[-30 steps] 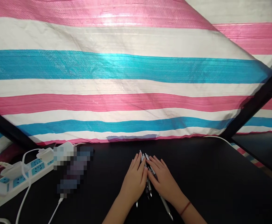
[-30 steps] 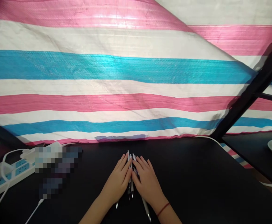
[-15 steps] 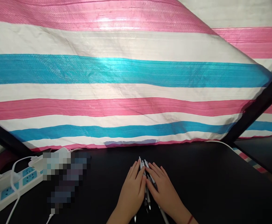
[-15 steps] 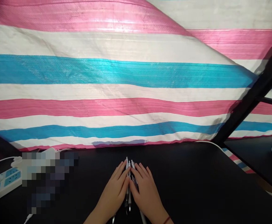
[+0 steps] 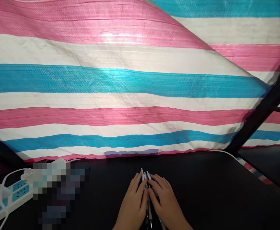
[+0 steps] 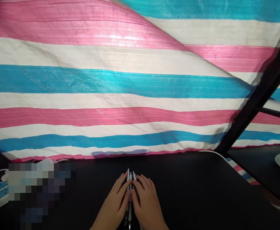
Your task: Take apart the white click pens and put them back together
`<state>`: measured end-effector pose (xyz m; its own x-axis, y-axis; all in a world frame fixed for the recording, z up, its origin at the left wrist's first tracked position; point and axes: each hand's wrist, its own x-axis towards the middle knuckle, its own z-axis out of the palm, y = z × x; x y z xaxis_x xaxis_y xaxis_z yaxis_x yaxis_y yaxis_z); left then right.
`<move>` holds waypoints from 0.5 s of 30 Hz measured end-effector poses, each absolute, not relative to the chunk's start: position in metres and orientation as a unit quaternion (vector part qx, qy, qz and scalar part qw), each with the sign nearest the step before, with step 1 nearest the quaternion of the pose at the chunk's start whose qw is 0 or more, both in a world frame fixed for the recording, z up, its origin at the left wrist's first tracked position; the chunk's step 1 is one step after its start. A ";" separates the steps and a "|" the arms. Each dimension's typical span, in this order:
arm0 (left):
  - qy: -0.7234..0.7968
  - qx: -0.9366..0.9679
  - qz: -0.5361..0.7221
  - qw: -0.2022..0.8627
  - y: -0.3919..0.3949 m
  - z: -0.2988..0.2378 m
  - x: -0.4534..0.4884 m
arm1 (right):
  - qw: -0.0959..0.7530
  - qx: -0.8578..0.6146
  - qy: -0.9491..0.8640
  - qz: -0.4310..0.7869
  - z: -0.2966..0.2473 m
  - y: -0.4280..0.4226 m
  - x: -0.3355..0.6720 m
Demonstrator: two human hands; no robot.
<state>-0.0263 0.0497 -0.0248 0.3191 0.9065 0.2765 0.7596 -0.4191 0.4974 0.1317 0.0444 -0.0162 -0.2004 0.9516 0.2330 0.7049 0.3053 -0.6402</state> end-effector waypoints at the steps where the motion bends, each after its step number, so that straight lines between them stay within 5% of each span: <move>1: 0.521 0.800 0.264 0.134 0.049 -0.025 -0.026 | 0.314 -0.556 -0.743 0.201 -0.015 0.044 0.131; 15: 0.469 0.848 0.213 0.129 0.045 -0.017 -0.024 | 0.345 -0.571 -0.721 0.187 -0.019 0.050 0.134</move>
<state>-0.0238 0.0452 -0.0175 0.4707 0.8491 0.2397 0.7397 -0.5278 0.4174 0.1343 0.0497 -0.0191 -0.1093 0.9527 0.2836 0.6943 0.2773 -0.6641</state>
